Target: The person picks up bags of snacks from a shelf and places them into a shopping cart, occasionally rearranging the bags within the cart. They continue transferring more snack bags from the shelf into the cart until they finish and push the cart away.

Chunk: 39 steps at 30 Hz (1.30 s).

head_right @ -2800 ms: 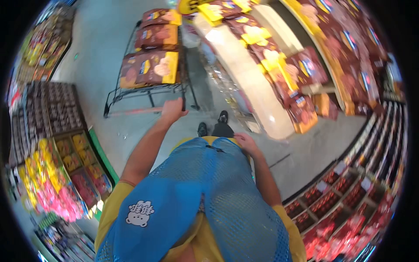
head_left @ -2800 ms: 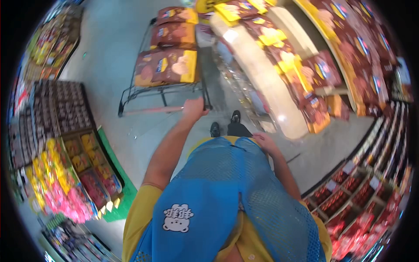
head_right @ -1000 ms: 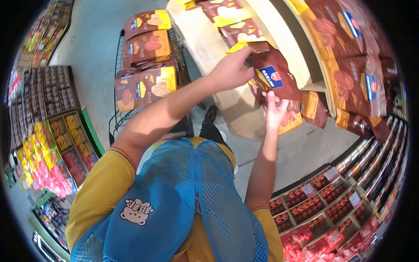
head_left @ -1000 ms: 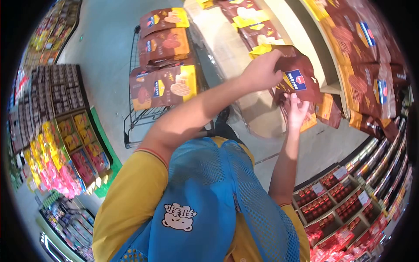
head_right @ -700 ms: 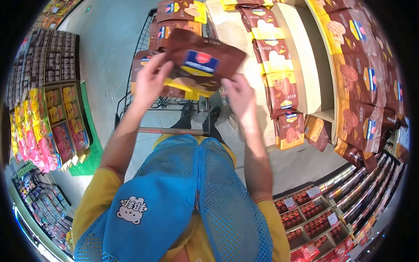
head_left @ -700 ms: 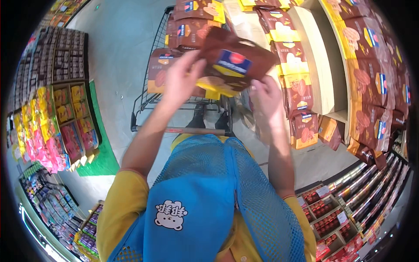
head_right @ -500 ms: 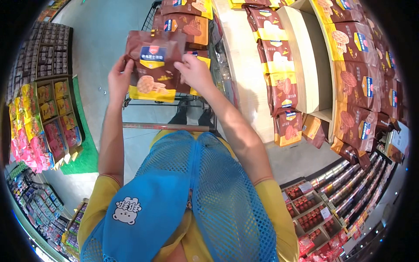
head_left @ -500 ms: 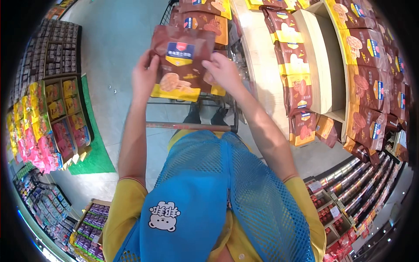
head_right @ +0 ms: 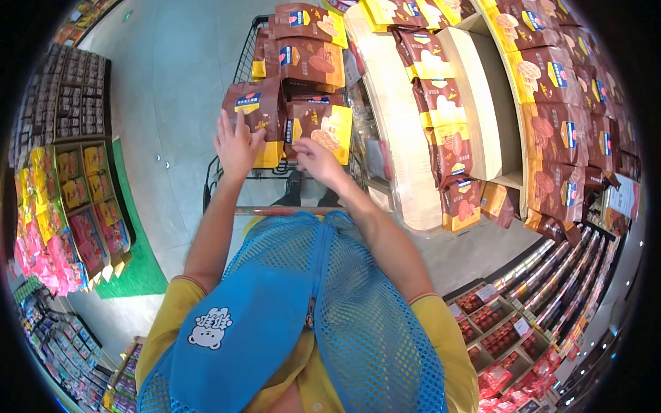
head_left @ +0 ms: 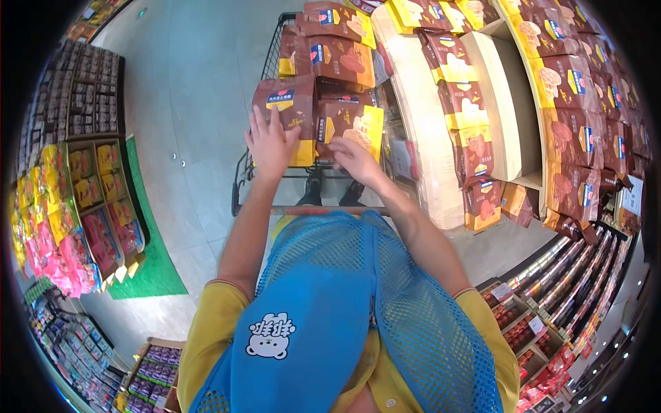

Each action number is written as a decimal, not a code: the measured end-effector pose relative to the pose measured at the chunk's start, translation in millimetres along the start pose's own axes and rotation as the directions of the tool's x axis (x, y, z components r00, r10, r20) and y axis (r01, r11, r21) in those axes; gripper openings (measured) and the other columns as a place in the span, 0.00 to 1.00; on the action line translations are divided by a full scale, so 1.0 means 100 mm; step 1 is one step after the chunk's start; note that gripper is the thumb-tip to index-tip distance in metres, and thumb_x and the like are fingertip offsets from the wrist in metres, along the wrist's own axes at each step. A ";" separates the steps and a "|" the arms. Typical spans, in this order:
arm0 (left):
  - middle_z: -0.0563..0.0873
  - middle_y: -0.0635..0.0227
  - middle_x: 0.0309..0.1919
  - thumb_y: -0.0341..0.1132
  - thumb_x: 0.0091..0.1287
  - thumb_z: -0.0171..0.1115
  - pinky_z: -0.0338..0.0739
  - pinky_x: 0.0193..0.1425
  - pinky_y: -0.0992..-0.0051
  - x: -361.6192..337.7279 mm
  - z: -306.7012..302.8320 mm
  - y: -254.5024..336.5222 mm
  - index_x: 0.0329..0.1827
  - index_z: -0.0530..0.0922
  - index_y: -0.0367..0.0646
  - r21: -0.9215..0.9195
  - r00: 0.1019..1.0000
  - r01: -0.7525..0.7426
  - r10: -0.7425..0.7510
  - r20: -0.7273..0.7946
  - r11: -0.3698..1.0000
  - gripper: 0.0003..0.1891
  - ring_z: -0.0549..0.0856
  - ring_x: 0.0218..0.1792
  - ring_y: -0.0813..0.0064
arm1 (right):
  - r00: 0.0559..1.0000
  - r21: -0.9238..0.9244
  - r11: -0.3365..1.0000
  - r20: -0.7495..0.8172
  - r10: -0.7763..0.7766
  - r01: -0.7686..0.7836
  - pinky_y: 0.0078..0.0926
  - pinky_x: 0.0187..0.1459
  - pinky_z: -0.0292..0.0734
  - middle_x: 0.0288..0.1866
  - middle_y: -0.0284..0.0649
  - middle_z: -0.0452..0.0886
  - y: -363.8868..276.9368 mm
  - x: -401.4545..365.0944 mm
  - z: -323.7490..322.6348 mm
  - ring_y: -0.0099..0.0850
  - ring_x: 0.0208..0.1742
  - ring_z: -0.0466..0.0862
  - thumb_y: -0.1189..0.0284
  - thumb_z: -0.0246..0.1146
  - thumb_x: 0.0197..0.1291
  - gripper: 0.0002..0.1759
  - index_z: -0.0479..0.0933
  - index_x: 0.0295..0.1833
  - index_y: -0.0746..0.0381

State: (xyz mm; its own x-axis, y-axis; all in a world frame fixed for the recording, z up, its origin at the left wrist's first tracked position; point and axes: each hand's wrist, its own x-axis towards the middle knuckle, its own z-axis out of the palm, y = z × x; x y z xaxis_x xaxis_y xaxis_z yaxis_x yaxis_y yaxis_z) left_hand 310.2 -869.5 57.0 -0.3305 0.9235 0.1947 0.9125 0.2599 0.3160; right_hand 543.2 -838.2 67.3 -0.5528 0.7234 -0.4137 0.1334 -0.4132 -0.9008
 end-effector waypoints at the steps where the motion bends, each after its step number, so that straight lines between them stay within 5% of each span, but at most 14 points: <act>1: 0.60 0.46 0.77 0.62 0.63 0.62 0.62 0.69 0.35 -0.06 -0.02 0.01 0.77 0.64 0.52 0.028 0.999 -0.016 0.015 0.039 0.999 0.42 0.63 0.75 0.46 | 0.999 -0.066 0.998 -0.032 0.000 -0.002 0.26 0.46 0.81 0.62 0.47 0.79 0.05 -0.19 -0.09 0.29 0.44 0.85 0.76 0.56 0.70 0.22 0.69 0.68 0.66; 4: 0.59 0.48 0.77 0.60 0.66 0.59 0.59 0.71 0.36 -0.29 0.19 -0.13 0.77 0.64 0.52 0.079 0.993 -0.081 0.074 0.097 0.994 0.39 0.61 0.77 0.47 | 0.986 -0.455 0.883 -0.160 0.045 -0.114 0.26 0.50 0.81 0.60 0.43 0.81 0.06 -0.77 -0.30 0.29 0.47 0.84 0.75 0.59 0.69 0.21 0.71 0.67 0.65; 8: 0.58 0.49 0.78 0.58 0.68 0.58 0.57 0.74 0.40 -0.23 -0.12 -0.04 0.78 0.63 0.52 -0.062 0.966 -0.075 0.088 0.241 0.995 0.37 0.58 0.78 0.48 | 0.949 -0.356 0.932 -0.313 -0.047 -0.071 0.28 0.50 0.81 0.57 0.44 0.82 0.38 -1.32 -0.29 0.30 0.48 0.85 0.72 0.61 0.69 0.20 0.74 0.64 0.64; 10: 0.58 0.48 0.78 0.55 0.68 0.60 0.60 0.74 0.46 -0.28 -0.34 -0.03 0.78 0.62 0.50 -0.037 0.937 -0.205 0.207 0.280 0.978 0.38 0.59 0.77 0.48 | 0.980 -0.456 0.878 -0.189 0.061 -0.143 0.31 0.55 0.78 0.57 0.45 0.81 0.34 -1.54 -0.27 0.35 0.54 0.83 0.69 0.62 0.66 0.20 0.76 0.62 0.62; 12: 0.61 0.48 0.76 0.52 0.66 0.63 0.65 0.71 0.50 -0.39 -0.65 -0.06 0.78 0.61 0.48 -0.171 0.882 -0.384 0.415 0.222 0.907 0.39 0.65 0.74 0.48 | 0.979 -0.597 0.802 -0.177 -0.098 -0.028 0.36 0.57 0.77 0.57 0.46 0.82 0.47 -1.61 -0.26 0.39 0.55 0.83 0.67 0.65 0.64 0.22 0.76 0.61 0.62; 14: 0.71 0.49 0.70 0.50 0.63 0.67 0.72 0.65 0.54 -0.61 -0.86 -0.22 0.72 0.68 0.45 -0.116 0.782 -0.400 0.404 0.474 0.909 0.36 0.76 0.65 0.48 | 0.979 -0.730 0.683 -0.117 -0.164 0.027 0.42 0.61 0.74 0.55 0.46 0.83 0.48 -1.64 -0.24 0.45 0.59 0.80 0.63 0.70 0.55 0.25 0.78 0.58 0.60; 18: 0.85 0.54 0.50 0.47 0.60 0.70 0.81 0.50 0.56 -0.91 -1.25 -0.44 0.53 0.81 0.42 -0.049 0.336 -0.531 0.263 0.905 0.846 0.23 0.86 0.47 0.52 | 0.974 -0.858 0.511 -0.077 -0.214 0.045 0.42 0.60 0.73 0.51 0.43 0.84 0.61 -1.67 -0.20 0.44 0.56 0.81 0.66 0.71 0.48 0.24 0.81 0.53 0.57; 22: 0.88 0.55 0.42 0.48 0.57 0.70 0.82 0.48 0.56 -1.18 -0.94 -0.67 0.43 0.83 0.45 0.045 0.539 -0.570 0.332 0.774 0.820 0.18 0.87 0.45 0.54 | 0.988 -0.954 0.297 -0.089 -0.125 -0.049 0.44 0.57 0.75 0.44 0.42 0.87 0.85 -1.57 -0.19 0.44 0.50 0.85 0.65 0.68 0.50 0.18 0.82 0.49 0.54; 27: 0.89 0.55 0.38 0.50 0.55 0.69 0.81 0.49 0.58 -1.09 -0.28 -1.06 0.40 0.85 0.44 -0.083 0.373 -0.375 0.232 0.898 0.923 0.19 0.87 0.43 0.52 | 1.000 -0.981 0.191 -0.028 0.002 -0.028 0.45 0.43 0.81 0.38 0.42 0.87 0.87 -1.49 -0.20 0.45 0.41 0.87 0.63 0.68 0.49 0.16 0.84 0.46 0.53; 29: 0.90 0.58 0.35 0.51 0.55 0.69 0.82 0.49 0.61 -1.03 -0.24 -1.06 0.38 0.87 0.45 -0.036 0.269 -0.485 0.188 0.945 0.874 0.19 0.89 0.39 0.59 | 1.000 -0.982 0.190 -0.002 0.008 -0.004 0.45 0.38 0.82 0.36 0.42 0.88 0.78 -1.54 -0.23 0.45 0.39 0.88 0.63 0.68 0.48 0.15 0.85 0.43 0.53; 30: 0.90 0.58 0.35 0.51 0.55 0.69 0.82 0.49 0.61 -1.04 -0.25 -0.98 0.38 0.87 0.45 -0.044 0.256 -0.502 0.197 0.946 0.864 0.19 0.89 0.39 0.59 | 1.000 -0.982 0.187 -0.009 -0.004 -0.008 0.44 0.39 0.82 0.35 0.41 0.88 0.81 -1.56 -0.20 0.44 0.39 0.88 0.62 0.69 0.47 0.13 0.86 0.40 0.53; 32: 0.90 0.61 0.30 0.51 0.55 0.68 0.83 0.47 0.66 -1.12 -0.29 -0.81 0.36 0.87 0.43 0.208 0.267 -0.348 -0.116 0.957 0.914 0.19 0.90 0.32 0.66 | 0.999 -0.979 0.202 -0.039 -0.008 -0.037 0.42 0.40 0.83 0.33 0.40 0.88 0.90 -1.66 -0.17 0.44 0.39 0.88 0.62 0.69 0.46 0.12 0.87 0.37 0.52; 34: 0.89 0.62 0.24 0.49 0.55 0.67 0.84 0.41 0.69 -1.21 -0.30 -0.75 0.35 0.86 0.41 0.179 0.272 -0.344 -0.085 0.959 0.922 0.18 0.90 0.26 0.70 | 0.991 -0.977 0.209 -0.072 -0.116 -0.047 0.42 0.39 0.82 0.33 0.41 0.88 0.94 -1.77 -0.16 0.43 0.37 0.88 0.62 0.70 0.45 0.09 0.87 0.34 0.52; 39: 0.89 0.60 0.25 0.46 0.54 0.67 0.85 0.42 0.67 -1.68 -0.30 -0.69 0.35 0.87 0.40 0.146 0.297 -0.330 -0.044 0.954 0.932 0.17 0.90 0.27 0.67 | 0.997 -0.977 0.210 -0.057 -0.060 -0.044 0.41 0.41 0.84 0.34 0.43 0.88 1.10 -2.13 -0.24 0.43 0.39 0.89 0.61 0.71 0.46 0.12 0.88 0.35 0.54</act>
State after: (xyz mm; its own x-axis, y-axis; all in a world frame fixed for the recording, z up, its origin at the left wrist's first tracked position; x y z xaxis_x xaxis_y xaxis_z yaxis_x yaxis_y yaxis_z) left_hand 295.2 -1051.1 30.1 0.0914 0.5321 -0.8417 0.9953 -0.0214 0.0945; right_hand 695.3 -1024.7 53.8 -0.5118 0.7774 -0.3658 0.8555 0.4219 -0.3002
